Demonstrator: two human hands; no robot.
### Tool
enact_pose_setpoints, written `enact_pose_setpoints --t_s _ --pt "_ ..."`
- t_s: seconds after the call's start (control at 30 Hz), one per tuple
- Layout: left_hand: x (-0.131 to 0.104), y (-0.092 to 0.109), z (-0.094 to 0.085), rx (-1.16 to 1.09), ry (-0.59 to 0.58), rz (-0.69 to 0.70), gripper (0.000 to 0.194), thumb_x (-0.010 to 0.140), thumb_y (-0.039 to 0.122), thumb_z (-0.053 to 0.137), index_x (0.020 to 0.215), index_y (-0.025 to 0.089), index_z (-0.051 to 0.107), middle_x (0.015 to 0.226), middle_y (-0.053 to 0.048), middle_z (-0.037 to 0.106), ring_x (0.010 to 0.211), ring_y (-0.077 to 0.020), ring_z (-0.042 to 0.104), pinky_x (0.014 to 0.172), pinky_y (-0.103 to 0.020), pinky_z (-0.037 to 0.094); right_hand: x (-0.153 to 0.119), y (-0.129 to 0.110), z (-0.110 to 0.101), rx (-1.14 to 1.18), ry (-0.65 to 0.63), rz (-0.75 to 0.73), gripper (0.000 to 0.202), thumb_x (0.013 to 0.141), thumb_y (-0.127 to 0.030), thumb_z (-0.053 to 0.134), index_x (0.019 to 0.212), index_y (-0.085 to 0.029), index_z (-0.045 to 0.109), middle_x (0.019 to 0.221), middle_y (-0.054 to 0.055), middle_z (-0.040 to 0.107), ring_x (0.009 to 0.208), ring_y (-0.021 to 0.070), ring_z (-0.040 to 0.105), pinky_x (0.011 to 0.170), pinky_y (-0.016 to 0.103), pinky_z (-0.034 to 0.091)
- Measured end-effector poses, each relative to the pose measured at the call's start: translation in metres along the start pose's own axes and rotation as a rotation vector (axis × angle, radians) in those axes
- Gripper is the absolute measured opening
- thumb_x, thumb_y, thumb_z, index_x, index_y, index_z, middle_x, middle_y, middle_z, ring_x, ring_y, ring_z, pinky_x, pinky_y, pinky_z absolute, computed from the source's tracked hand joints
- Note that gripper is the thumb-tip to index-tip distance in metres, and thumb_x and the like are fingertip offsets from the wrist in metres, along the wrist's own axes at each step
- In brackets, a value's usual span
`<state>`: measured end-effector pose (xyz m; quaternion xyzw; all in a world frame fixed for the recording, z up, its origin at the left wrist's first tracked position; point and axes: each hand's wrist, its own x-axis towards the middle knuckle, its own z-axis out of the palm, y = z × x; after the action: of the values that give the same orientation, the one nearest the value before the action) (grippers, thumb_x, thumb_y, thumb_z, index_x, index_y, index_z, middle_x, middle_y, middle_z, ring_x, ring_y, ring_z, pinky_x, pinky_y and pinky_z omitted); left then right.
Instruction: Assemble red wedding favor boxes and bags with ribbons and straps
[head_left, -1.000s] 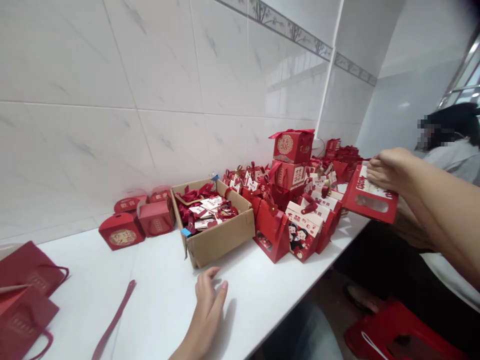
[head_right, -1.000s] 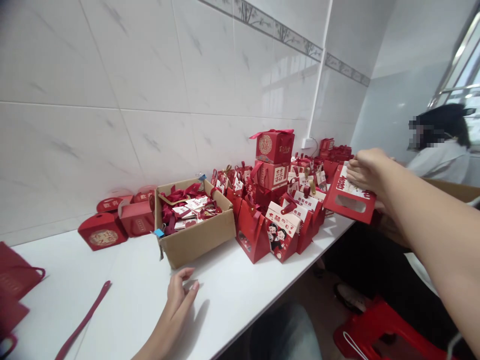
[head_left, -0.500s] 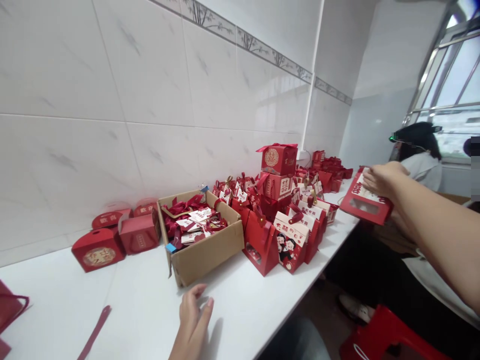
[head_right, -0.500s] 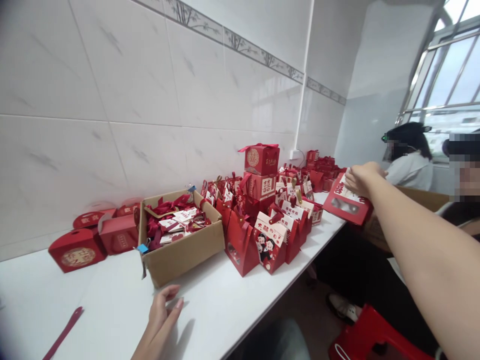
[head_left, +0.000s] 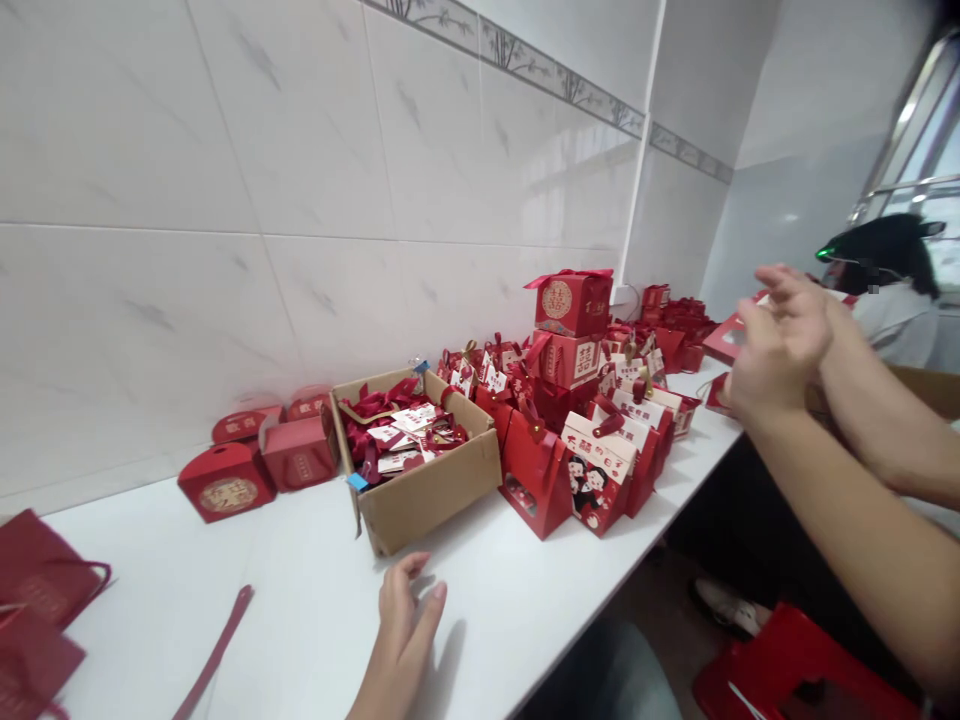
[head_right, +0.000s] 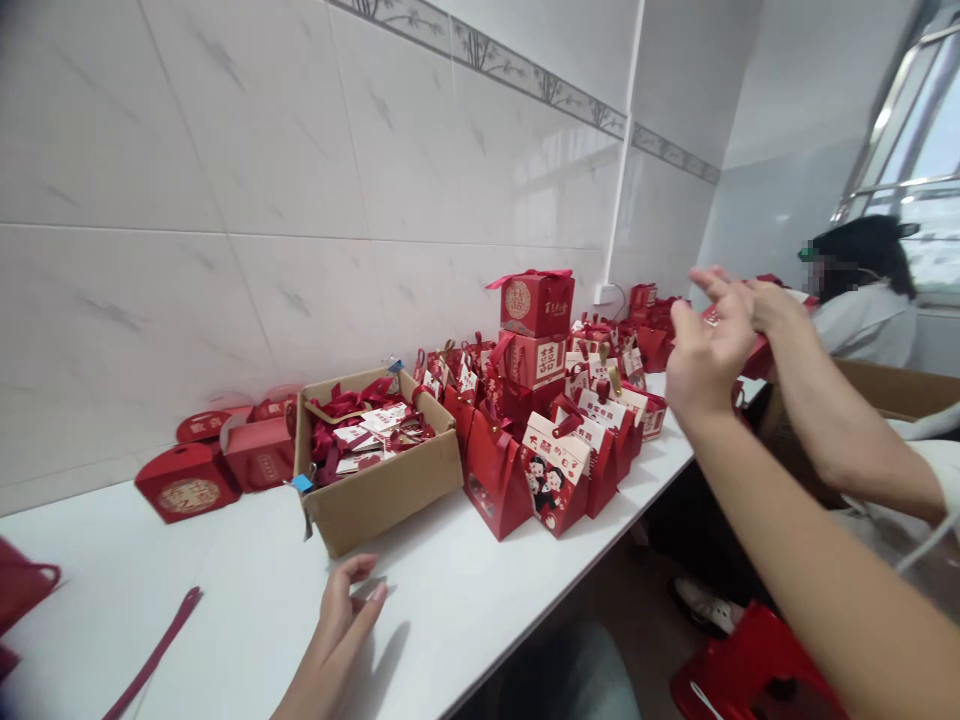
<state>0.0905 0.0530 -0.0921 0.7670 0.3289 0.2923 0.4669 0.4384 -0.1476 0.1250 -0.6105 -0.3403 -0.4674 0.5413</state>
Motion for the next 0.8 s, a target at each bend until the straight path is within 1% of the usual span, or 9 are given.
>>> enact_pose_setpoints --t_s 0.07,0.13,0.17,0.27,0.33,0.4,0.53,0.67,0.8 --pt "-0.001 0.0 0.0 -0.008 0.032 0.01 0.041 0.086 0.054 0.04 0.112 0.023 0.041 0.123 -0.014 0.042 0.122 -0.0306 0.038 0.102 -0.054 0.032 -0.044 -0.037 0.001 0.258 0.076 -0.1 0.033 0.089 -0.017 0.044 0.12 -0.008 0.053 0.127 0.018 0.044 0.123 0.0293 0.043 0.092 0.041 0.042" --pt "0.0 0.001 -0.002 -0.008 0.097 0.049 0.039 0.085 0.052 0.043 0.112 0.023 0.041 0.119 -0.014 0.044 0.119 -0.0298 0.042 0.098 -0.053 0.037 -0.091 -0.066 0.0 0.231 0.021 -0.347 0.034 0.073 -0.013 0.066 0.107 -0.018 0.061 0.119 0.01 0.05 0.11 0.0263 0.051 0.09 0.04 0.044" --pt "0.001 0.002 -0.004 -0.004 0.158 0.093 0.039 0.085 0.05 0.045 0.113 0.023 0.04 0.118 -0.013 0.044 0.117 -0.0292 0.043 0.096 -0.052 0.039 -0.114 -0.075 0.001 0.22 -0.007 -0.383 0.037 0.068 -0.013 0.071 0.103 -0.022 0.062 0.116 0.007 0.052 0.109 0.0263 0.05 0.091 0.042 0.044" --pt "0.01 0.007 -0.018 0.016 0.464 0.286 0.049 0.079 0.046 0.056 0.118 0.024 0.036 0.119 -0.011 0.042 0.114 -0.0288 0.046 0.091 -0.049 0.045 -0.18 -0.09 0.01 0.379 -0.131 0.044 0.033 0.079 -0.014 0.059 0.111 -0.019 0.053 0.121 0.012 0.047 0.116 0.0271 0.047 0.096 0.047 0.041" --pt "0.021 0.009 -0.03 0.034 0.618 0.331 0.063 0.072 0.046 0.064 0.123 0.025 0.033 0.123 -0.011 0.039 0.117 -0.0309 0.045 0.09 -0.05 0.046 -0.215 -0.094 0.021 0.445 -0.224 0.184 0.022 0.083 -0.014 0.053 0.104 -0.02 0.052 0.111 0.01 0.05 0.109 0.0236 0.05 0.091 0.042 0.045" --pt "0.034 0.007 -0.041 0.063 0.585 0.276 0.076 0.066 0.047 0.069 0.128 0.025 0.03 0.129 -0.013 0.037 0.123 -0.0333 0.041 0.093 -0.052 0.045 -0.239 -0.098 0.032 0.499 -0.478 0.205 0.021 0.082 -0.014 0.052 0.103 -0.021 0.052 0.11 0.01 0.05 0.103 0.0214 0.053 0.082 0.035 0.048" --pt "0.058 -0.001 -0.052 0.017 0.256 0.119 0.091 0.066 0.047 0.07 0.138 0.023 0.02 0.14 -0.016 0.035 0.129 -0.032 0.039 0.1 -0.048 0.042 -0.259 -0.102 0.047 0.611 -0.883 0.477 0.027 0.082 -0.021 0.051 0.109 -0.02 0.051 0.118 0.011 0.048 0.088 0.0171 0.058 0.066 0.027 0.048" --pt "0.072 -0.006 -0.052 -0.043 0.183 0.084 0.093 0.069 0.042 0.069 0.142 0.022 0.016 0.138 -0.016 0.042 0.125 -0.0292 0.046 0.1 -0.041 0.043 -0.27 -0.09 0.055 0.673 -0.986 0.69 0.028 0.08 -0.031 0.052 0.105 -0.02 0.055 0.116 0.011 0.051 0.087 0.0181 0.058 0.067 0.029 0.045" --pt "0.08 -0.01 -0.047 0.014 0.207 0.084 0.084 0.076 0.041 0.063 0.143 0.019 0.019 0.13 -0.015 0.053 0.123 -0.0292 0.05 0.102 -0.042 0.04 -0.282 -0.073 0.061 0.778 -1.001 0.928 0.063 0.073 -0.041 0.059 0.131 -0.022 0.041 0.132 0.014 0.045 0.104 0.0231 0.054 0.08 0.035 0.043"
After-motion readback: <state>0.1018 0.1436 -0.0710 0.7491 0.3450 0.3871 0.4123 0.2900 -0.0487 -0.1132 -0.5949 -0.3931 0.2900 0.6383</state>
